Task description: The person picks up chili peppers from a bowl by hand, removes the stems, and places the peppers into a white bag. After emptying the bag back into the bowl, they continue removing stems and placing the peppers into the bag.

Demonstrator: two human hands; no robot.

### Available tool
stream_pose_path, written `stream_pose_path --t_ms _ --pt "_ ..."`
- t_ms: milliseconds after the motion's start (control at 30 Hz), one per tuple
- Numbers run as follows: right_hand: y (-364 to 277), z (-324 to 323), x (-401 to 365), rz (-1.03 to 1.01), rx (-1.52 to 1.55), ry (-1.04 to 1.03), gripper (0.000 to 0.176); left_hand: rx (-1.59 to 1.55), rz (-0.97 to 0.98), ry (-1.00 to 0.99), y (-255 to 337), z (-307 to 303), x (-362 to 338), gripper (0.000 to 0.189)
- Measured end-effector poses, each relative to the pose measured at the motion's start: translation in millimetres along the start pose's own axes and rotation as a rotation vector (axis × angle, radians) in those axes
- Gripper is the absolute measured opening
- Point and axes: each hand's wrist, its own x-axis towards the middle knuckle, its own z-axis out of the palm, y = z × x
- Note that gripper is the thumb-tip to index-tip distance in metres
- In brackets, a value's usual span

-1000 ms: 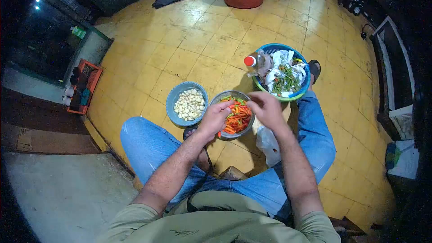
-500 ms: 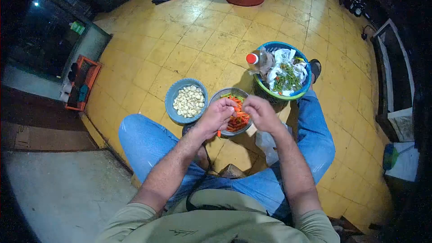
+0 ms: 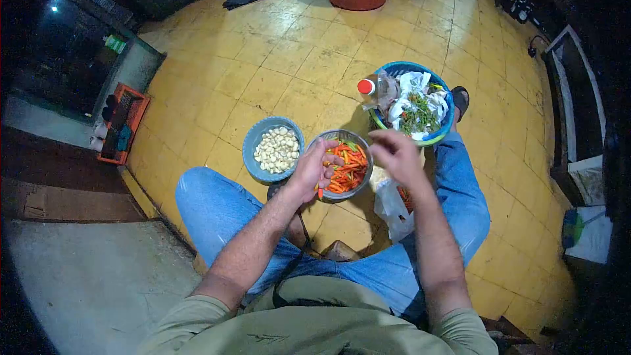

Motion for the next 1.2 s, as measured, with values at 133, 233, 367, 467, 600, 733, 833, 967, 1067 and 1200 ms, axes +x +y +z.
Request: stream_pose_path --t_ms 133,233,367,467,600,733,833,967,1067,1200 --pt "-18.6 45.8 -10.0 -0.289 -0.090 -0.151 0.021 -0.013 -0.043 -0.169 -2.8 1.5 -6.1 0.056" --pt "-22.3 42.7 -9.2 -0.091 -0.022 -0.148 0.016 0.034 -0.030 -0.256 -7.0 -0.6 -6.7 0.058" --pt "-23.8 37.0 -9.3 -0.336 -0.018 -0.148 0.014 0.016 0.038 -0.279 -6.8 2.1 -8.0 0.059" --pt "-7.6 54.9 -14.9 -0.389 -0.121 -0.094 0.016 -0.031 -0.001 -0.276 -8.1 0.8 -9.0 0.060" --pt "-18.8 56.0 -15.8 -0.358 -0.119 -0.020 0.014 0.069 0.022 -0.229 -9.6 4.7 -10.4 0.060" --pt "-16.4 53.3 -15.0 -0.341 -0.074 -0.040 0.012 0.032 0.015 -0.205 -5.6 8.5 -12.9 0.058" --pt "-13.6 40.1 -10.6 -0.207 -0.070 0.032 0.011 0.151 -0.023 -0.193 -6.5 8.9 -11.9 0.043" --pt "-14.2 26.9 -6.6 -0.102 -0.028 0.029 0.014 0.316 0.031 -0.215 -14.8 1.8 -1.0 0.015" --pt "-15.8 26.2 -8.0 -0.053 0.038 -0.050 0.015 0.496 0.359 -0.220 -22.0 -1.1 4.0 0.009" --pt "-0.2 29.6 -4.9 0.073 0.219 -0.147 0.015 0.735 0.492 -0.177 -17.3 -2.7 1.5 0.010"
